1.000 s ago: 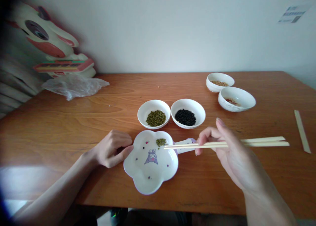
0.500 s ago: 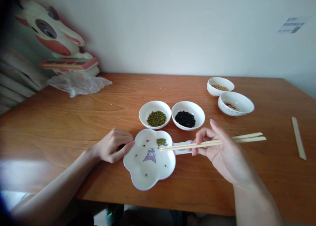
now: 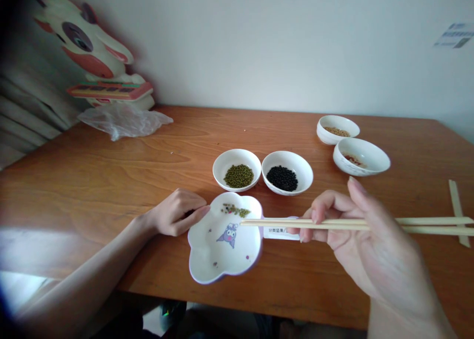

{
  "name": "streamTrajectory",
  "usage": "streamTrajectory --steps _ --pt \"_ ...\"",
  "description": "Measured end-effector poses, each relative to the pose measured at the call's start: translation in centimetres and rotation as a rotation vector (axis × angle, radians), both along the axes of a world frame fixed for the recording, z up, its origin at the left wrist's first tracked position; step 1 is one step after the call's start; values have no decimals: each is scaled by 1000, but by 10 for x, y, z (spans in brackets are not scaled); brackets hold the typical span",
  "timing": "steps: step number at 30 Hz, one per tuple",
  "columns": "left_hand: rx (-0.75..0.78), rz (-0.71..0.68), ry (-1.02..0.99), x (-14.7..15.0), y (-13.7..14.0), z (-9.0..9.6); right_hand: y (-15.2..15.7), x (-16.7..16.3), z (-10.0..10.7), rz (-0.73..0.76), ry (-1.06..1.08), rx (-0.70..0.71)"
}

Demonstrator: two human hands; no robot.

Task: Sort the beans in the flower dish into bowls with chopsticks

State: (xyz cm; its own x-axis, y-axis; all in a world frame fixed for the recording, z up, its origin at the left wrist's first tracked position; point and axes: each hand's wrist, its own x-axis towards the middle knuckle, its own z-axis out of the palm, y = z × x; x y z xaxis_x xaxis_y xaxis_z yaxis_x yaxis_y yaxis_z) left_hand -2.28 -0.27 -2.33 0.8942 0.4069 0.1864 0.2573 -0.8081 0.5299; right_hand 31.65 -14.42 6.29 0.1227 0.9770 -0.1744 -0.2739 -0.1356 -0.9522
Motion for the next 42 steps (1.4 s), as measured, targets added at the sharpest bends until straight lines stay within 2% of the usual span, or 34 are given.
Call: streamTrajectory --steps 3,10,16,20,28,32,36,39,42 --pt "-9 2 -4 0 0 0 1 1 -2 -5 3 -10" --pt "-56 24 5 0 1 4 0 2 -7 90 -24 -88" --pt "-82 127 -11 1 3 7 -3 5 -16 364 -78 -214" --pt "-105 209 12 1 4 7 -3 5 -24 522 -76 -247" --pt "-147 233 29 2 4 6 -3 8 -38 529 -95 -315" --pt "-165 115 55 -2 4 12 -4 12 -36 575 -218 -242" --pt "-165 36 70 -8 4 16 -2 14 -34 559 -376 -140" --pt "-168 43 61 -9 3 16 -1 13 -36 585 -374 -133" --pt "-187 104 49 -4 2 14 -5 12 -38 688 -393 -143"
